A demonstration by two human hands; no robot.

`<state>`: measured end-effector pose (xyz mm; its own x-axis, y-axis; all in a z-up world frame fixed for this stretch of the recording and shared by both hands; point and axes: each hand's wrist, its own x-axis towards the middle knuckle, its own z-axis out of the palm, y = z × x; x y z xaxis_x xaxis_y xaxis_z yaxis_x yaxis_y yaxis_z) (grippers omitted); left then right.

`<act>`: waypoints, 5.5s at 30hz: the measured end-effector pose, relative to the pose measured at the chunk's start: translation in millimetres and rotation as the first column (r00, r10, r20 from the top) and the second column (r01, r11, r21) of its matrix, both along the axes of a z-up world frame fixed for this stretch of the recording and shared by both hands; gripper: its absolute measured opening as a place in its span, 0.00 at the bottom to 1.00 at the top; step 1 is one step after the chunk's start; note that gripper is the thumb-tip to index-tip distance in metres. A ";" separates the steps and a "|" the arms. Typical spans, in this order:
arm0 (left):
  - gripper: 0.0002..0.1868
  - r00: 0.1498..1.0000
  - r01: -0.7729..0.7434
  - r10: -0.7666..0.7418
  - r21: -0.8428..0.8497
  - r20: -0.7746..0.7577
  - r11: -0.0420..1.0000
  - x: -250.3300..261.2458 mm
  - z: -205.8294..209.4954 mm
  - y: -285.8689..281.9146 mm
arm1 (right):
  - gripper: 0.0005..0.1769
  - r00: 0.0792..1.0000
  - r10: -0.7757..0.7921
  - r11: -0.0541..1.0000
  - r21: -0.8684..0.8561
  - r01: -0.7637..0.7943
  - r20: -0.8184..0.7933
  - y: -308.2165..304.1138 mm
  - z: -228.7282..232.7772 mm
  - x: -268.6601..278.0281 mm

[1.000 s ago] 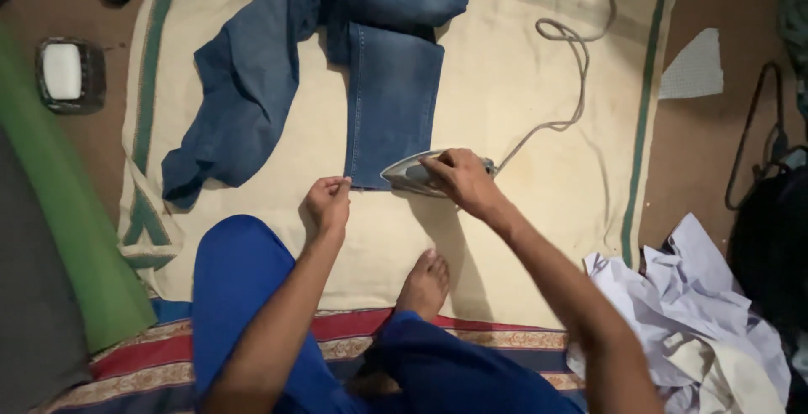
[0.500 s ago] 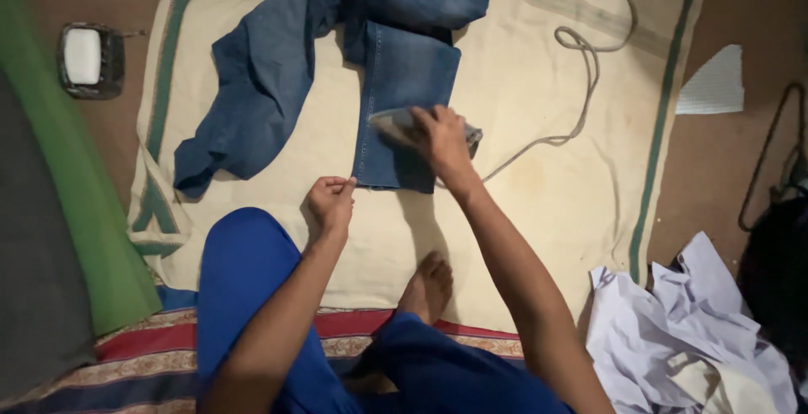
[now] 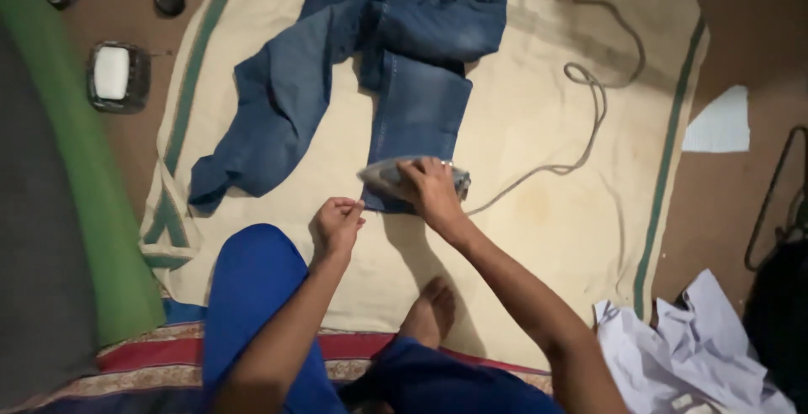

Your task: Ironing a pair of denim jeans on a mat on the floor.

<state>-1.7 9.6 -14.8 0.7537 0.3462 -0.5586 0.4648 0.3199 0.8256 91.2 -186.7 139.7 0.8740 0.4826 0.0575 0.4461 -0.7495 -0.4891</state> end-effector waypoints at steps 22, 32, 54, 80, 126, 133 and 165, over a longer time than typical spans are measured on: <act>0.12 0.995 0.062 -0.052 0.116 -0.091 0.991 12.1 -0.9 -4.0 | 0.28 0.984 -0.128 0.990 -0.048 0.135 0.124 -13.4 -5.7 53.3; 0.12 0.947 0.056 -0.247 0.652 0.205 0.756 120.8 61.3 4.5 | 0.29 0.991 -0.014 1.000 -0.006 0.015 0.130 -15.6 14.1 6.5; 0.10 0.913 0.231 -0.371 0.532 0.171 0.814 165.6 62.5 -2.7 | 0.22 0.984 -0.173 0.984 0.055 0.171 0.031 -21.4 18.0 70.7; 0.17 0.946 -0.197 0.010 -0.551 -0.324 0.811 -24.5 -161.1 -33.8 | 0.23 0.994 0.089 0.994 0.068 -0.085 -0.061 5.3 4.3 23.4; 0.17 0.923 -0.360 0.332 -0.132 -0.194 0.924 -16.3 -17.6 -34.7 | 0.21 0.994 -0.081 0.997 0.018 0.080 0.079 -8.2 31.5 -57.1; 0.21 0.952 -0.143 0.178 0.150 -0.250 0.978 8.3 -10.5 -61.3 | 0.23 0.896 -0.384 0.919 -0.001 0.394 -0.221 -86.9 39.6 -74.7; 0.26 0.662 -0.040 -0.509 -0.704 -0.551 0.709 -239.1 13.1 -42.0 | 0.18 0.681 -0.682 0.468 0.556 0.687 -0.267 -171.4 57.0 -71.2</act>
